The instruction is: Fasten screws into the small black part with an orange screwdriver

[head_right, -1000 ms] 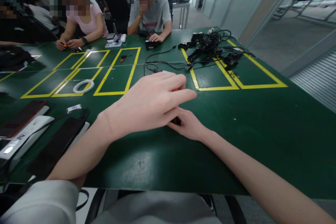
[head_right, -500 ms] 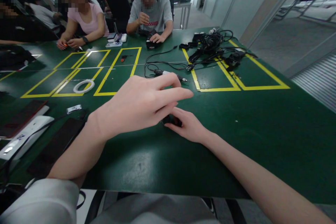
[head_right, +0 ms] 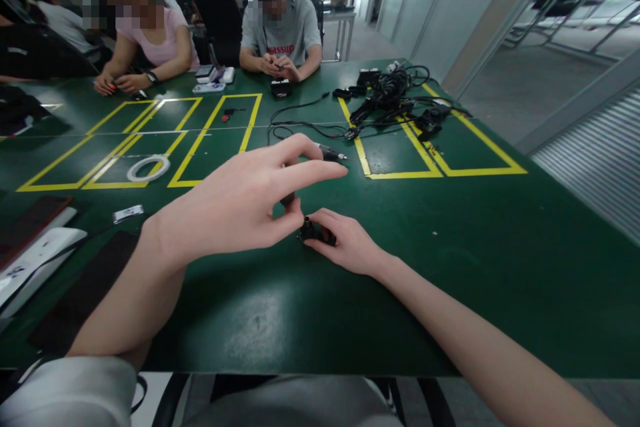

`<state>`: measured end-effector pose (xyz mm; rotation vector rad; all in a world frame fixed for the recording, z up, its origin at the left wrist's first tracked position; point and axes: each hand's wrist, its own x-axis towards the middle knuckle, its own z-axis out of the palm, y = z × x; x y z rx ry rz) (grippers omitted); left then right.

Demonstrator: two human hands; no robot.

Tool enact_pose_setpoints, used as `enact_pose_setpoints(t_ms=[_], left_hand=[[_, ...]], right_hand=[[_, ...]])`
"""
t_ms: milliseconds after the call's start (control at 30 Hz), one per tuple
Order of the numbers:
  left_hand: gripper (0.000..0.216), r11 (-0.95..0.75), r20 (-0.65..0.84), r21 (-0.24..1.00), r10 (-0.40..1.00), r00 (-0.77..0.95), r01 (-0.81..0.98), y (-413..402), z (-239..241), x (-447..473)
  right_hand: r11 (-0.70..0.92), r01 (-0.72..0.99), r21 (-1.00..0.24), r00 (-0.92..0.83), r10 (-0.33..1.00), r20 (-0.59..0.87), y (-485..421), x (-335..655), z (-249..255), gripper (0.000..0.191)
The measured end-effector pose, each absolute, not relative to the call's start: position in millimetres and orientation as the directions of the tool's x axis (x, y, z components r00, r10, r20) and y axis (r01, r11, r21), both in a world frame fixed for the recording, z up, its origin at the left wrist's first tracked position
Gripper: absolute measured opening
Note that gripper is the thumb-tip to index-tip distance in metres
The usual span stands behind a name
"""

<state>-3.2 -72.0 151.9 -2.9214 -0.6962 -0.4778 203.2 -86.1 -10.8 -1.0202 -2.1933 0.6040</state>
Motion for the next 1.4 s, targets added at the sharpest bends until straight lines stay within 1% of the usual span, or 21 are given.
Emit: enact_pose_setpoints(t_ms=[167,233,367,467,567,667,733,800,833,967,1067,1167,1233,1300,1400], left_hand=[[0.044,-0.872,0.311,0.005,0.466,0.828,0.489,-71.1,149.5,-3.1],[0.042,-0.881,0.311,0.028,0.456,0.834,0.472,-70.9,149.5,-3.7],[0.046,-0.901,0.347,0.049,0.421,0.838,0.432,-68.5,147.9,-2.3],[0.042,-0.904,0.408,0.017,0.395,0.823,0.426,-62.8,142.3,2.3],[0.037,-0.906,0.506,-0.055,0.337,0.794,0.42,-55.5,133.9,6.2],[0.032,-0.88,0.556,-0.111,0.331,0.762,0.463,-49.9,127.6,6.7],[0.026,-0.861,0.573,-0.123,0.345,0.743,0.494,-48.6,127.2,5.6],[0.024,-0.861,0.563,-0.119,0.352,0.748,0.495,-50.0,130.0,4.3],[0.025,-0.877,0.542,-0.119,0.336,0.77,0.466,-51.7,132.2,3.8],[0.035,-0.928,0.45,-0.093,0.284,0.847,0.36,-61.2,140.0,2.1],[0.037,-0.91,0.421,-0.097,0.33,0.845,0.403,-65.5,141.7,-0.2],[0.033,-0.861,0.424,-0.103,0.415,0.805,0.498,-64.1,141.7,-2.8],[0.03,-0.845,0.42,-0.091,0.447,0.79,0.527,-61.9,142.0,-3.9],[0.028,-0.858,0.409,-0.076,0.439,0.8,0.509,-60.7,142.9,-4.3],[0.031,-0.897,0.393,-0.061,0.382,0.837,0.438,-61.9,144.1,-3.8]], right_hand=[[0.598,0.501,-0.626,-0.507,0.789,0.348,-86.5,201.7,-9.7,0.011],[0.604,0.49,-0.628,-0.509,0.783,0.356,-86.6,201.6,-9.1,0.011],[0.598,0.502,-0.625,-0.519,0.786,0.335,-87.1,202.3,-6.9,0.012],[0.606,0.509,-0.611,-0.529,0.78,0.334,-86.6,202.8,-6.9,0.017],[0.607,0.512,-0.607,-0.525,0.781,0.339,-85.3,202.6,-9.0,0.021],[0.608,0.522,-0.598,-0.516,0.783,0.346,-83.9,202.2,-11.4,0.022],[0.612,0.517,-0.598,-0.513,0.781,0.356,-83.4,201.8,-12.8,0.021],[0.613,0.506,-0.607,-0.513,0.779,0.36,-83.4,201.2,-14.2,0.02],[0.613,0.501,-0.611,-0.51,0.779,0.364,-83.5,200.8,-14.8,0.019],[0.604,0.495,-0.625,-0.494,0.787,0.37,-85.0,200.1,-15.7,0.016],[0.596,0.492,-0.635,-0.505,0.789,0.349,-86.3,200.5,-13.3,0.015],[0.601,0.491,-0.63,-0.516,0.784,0.345,-87.0,201.2,-11.0,0.02],[0.607,0.489,-0.627,-0.518,0.78,0.351,-87.0,201.3,-11.1,0.02],[0.613,0.482,-0.627,-0.521,0.775,0.357,-87.0,201.1,-12.2,0.019],[0.614,0.484,-0.623,-0.521,0.775,0.358,-86.9,200.8,-13.7,0.017]])
